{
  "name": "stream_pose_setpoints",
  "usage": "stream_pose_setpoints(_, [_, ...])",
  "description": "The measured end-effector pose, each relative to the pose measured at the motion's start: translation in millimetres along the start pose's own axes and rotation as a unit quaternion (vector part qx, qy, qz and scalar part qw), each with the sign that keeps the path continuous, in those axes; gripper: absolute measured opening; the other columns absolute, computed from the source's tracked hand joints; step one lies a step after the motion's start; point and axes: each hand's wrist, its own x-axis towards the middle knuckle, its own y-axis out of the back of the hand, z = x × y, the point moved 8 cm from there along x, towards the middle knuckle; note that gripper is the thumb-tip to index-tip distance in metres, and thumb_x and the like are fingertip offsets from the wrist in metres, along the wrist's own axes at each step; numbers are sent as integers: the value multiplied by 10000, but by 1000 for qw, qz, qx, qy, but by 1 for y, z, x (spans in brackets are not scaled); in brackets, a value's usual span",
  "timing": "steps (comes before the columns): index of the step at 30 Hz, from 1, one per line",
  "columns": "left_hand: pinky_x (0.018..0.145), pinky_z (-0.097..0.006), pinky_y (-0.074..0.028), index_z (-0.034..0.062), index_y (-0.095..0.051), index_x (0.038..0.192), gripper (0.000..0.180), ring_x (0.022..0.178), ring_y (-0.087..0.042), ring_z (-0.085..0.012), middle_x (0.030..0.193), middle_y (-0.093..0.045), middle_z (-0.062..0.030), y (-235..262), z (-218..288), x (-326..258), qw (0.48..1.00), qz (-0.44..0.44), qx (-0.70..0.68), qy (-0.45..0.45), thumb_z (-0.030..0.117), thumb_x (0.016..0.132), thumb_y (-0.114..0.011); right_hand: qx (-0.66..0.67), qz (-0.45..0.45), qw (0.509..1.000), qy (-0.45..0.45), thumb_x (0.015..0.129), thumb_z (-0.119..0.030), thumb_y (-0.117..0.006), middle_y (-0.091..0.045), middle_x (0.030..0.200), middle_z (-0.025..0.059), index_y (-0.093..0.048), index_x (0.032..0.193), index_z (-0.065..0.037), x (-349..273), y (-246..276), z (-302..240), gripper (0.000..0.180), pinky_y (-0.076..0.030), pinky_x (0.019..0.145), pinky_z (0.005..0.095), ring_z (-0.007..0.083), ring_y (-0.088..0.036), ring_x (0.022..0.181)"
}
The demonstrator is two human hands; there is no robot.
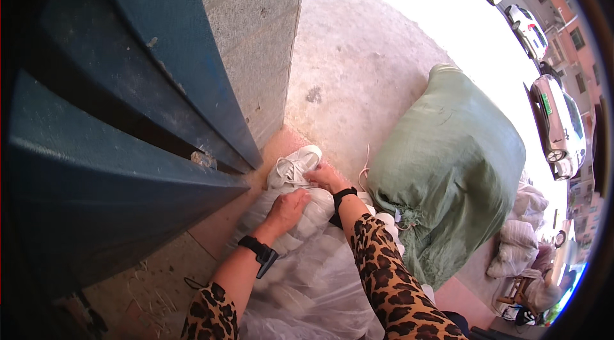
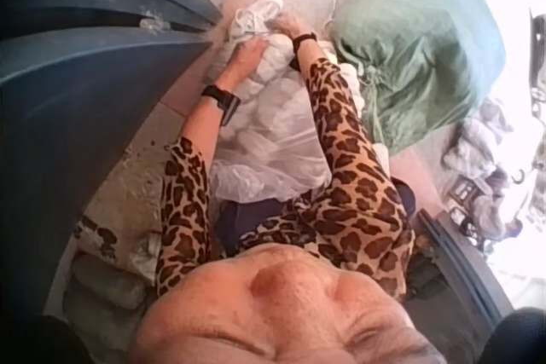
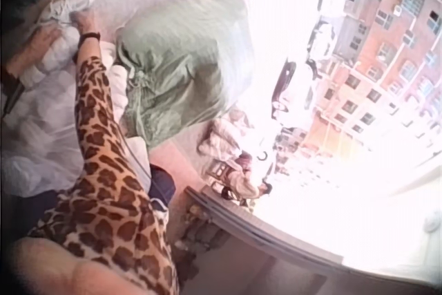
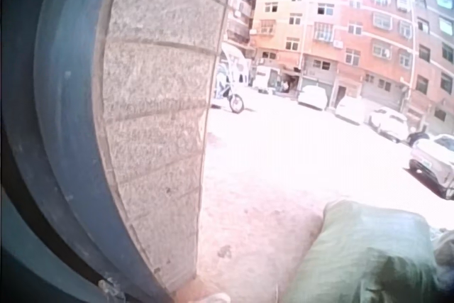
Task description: The recorder finishes lacing a pair of white shoes and then places multiple pairs into a plastic bag and then into a large woven sack.
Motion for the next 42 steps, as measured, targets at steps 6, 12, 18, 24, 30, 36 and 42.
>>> stream_pose_setpoints(6, [639, -430, -436, 26, -548, 931, 219, 788, -554, -406, 791, -569, -239, -10, -4, 4, 1000, -15, 2, -4, 227, 885, -472, 39, -54, 994, -86, 641, -53, -692, -568, 932, 35, -525, 1045, -61, -13, 14, 6, 438, -467, 639, 287, 138, -547, 751])
stream_pose_setpoints(12, [655, -411, -438, 14, -539, 945, 232, 802, -551, -410, 823, -570, -243, 10, -10, -2, 999, 34, -24, 4, 228, 892, -464, 39, -146, 988, -25, 718, -82, -670, -560, 1022, 41, -478, 1117, -65, -75, 9, -33, 442, -455, 773, 297, 169, -548, 933])
stream_pose_setpoints(18, [776, -346, -435, -8, -542, 1025, 245, 911, -558, -335, 952, -595, -196, 43, 23, 26, 997, 31, 57, -48, 180, 895, -454, -160, -196, 967, 27, 782, -47, -594, -632, 903, 26, -611, 980, -11, -136, -5, -49, 202, -453, 713, 249, 92, -550, 849])
stream_pose_setpoints(24, [870, -300, -401, -9, -548, 1088, 262, 1006, -547, -213, 1044, -605, -121, 2, 37, 31, 992, 12, -39, -116, 143, 905, -438, -392, -276, 862, 165, 753, -72, -601, -626, 1012, 76, -568, 1072, -4, -101, -8, 42, 328, -431, 793, 286, 136, -546, 941])
stream_pose_setpoints(30, [804, -314, -426, 45, -538, 1075, 244, 873, -570, -287, 925, -615, -150, 6, 6, 8, 996, -81, 13, 44, 179, 902, -429, -236, -313, 917, 74, 825, -84, -447, -567, 1120, 12, -506, 1144, -43, -162, -61, -38, 327, -344, 915, 279, 143, -497, 1041])
stream_pose_setpoints(36, [780, -294, -419, 10, -562, 945, 185, 866, -561, -179, 876, -604, -109, -3, 30, 13, 995, 37, 13, -97, 119, 903, -419, -430, -279, 750, 417, 765, -102, -525, -570, 1107, 35, -529, 1100, -56, -139, -57, 12, 338, -368, 918, 342, 174, -502, 1059])
stream_pose_setpoints(42, [754, -255, -409, 18, -577, 913, 198, 796, -519, -121, 818, -588, -64, -24, 4, 11, 992, -117, -11, 42, 115, 912, -404, -350, -183, 863, 315, 723, -7, -485, -600, 1051, 149, -597, 997, 8, -116, -21, -9, 297, -419, 862, 351, 246, -559, 1002])
